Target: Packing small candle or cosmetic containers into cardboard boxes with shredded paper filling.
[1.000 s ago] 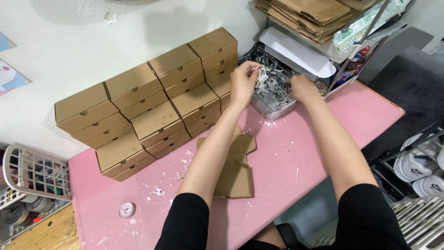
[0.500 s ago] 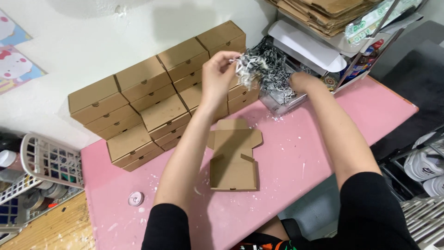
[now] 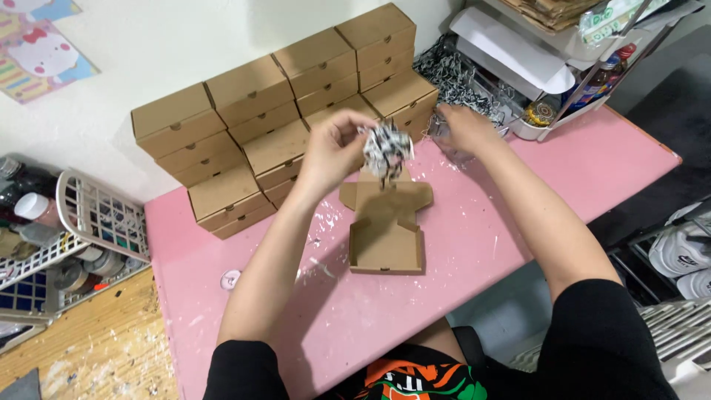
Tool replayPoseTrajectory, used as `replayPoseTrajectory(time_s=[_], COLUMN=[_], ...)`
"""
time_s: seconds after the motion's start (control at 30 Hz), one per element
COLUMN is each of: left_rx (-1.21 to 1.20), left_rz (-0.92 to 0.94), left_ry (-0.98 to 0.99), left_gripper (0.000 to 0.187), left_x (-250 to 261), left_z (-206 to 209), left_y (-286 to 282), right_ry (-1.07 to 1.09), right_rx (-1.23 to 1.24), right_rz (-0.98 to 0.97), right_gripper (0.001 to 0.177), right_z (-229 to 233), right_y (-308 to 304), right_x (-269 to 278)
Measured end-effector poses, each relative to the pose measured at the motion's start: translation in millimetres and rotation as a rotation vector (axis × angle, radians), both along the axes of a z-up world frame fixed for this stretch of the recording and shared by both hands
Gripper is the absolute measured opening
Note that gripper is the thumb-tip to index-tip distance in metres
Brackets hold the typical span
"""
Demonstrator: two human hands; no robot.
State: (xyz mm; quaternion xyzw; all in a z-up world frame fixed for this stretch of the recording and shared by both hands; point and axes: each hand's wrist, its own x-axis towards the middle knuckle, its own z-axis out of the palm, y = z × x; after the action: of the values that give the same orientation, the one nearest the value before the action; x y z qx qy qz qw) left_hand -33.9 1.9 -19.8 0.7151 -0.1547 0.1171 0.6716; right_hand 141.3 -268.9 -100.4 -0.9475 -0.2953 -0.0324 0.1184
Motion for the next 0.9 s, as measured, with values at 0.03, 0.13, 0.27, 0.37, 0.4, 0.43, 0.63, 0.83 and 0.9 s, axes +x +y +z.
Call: replayPoseTrajectory(time_s=[0.03, 0.13, 0.27, 0.37, 0.4, 0.43, 0.63, 0.83, 0.9], left_rx=[-0.001, 0.095, 0.380, 0.686, 0.866, 0.864, 1.223, 1.088, 0.941], left_rz=[0.004, -0.066, -0.187, -0.221, -0.207, -0.208, -0.195, -0.345, -0.326], left_ry=[0.000, 0.084, 0.141, -0.037, -0.156, -0.154, -0.060, -0.208, -0.228], left_gripper=[0.015, 0.018, 0.021, 0.034, 0.043, 0.043, 0.043, 0.051, 0.051], left_x=[-7.0, -28.5, -46.5, -61.6, -67.4, -75.3, -112.9, -118.4, -118.5], left_z=[-8.9, -41.2, -88.4, -91.6, -87.4, -78.2, -61.1, -83.0, -89.0], left_y=[-1.0, -4.4, 0.7, 7.5, 9.3, 6.8, -18.6, -17.4, -12.5], right_ry=[0.000, 0.010, 0.179, 0.159, 0.049, 0.052, -0.467, 0.216, 0.367], right_rx=[-0.001, -0.101, 0.481, 0.646, 0.617, 0.615, 0.240, -0.027, 0.188], right_rz=[0.004, -0.104, -0.130, -0.238, -0.300, -0.301, 0.000, -0.053, -0.163], right_gripper=[0.079, 0.036, 0.015, 0.014, 0.017, 0.017, 0.034, 0.054, 0.020], right_z=[-7.3, -24.7, -18.0, -10.9, -8.6, -13.8, -33.7, -39.2, -38.7], right_y=[-4.7, -17.3, -32.6, -48.4, -53.7, -55.6, -56.6, -54.0, -57.4], right_x=[10.2, 33.1, 46.9, 52.3, 54.1, 56.1, 65.5, 84.4, 92.8])
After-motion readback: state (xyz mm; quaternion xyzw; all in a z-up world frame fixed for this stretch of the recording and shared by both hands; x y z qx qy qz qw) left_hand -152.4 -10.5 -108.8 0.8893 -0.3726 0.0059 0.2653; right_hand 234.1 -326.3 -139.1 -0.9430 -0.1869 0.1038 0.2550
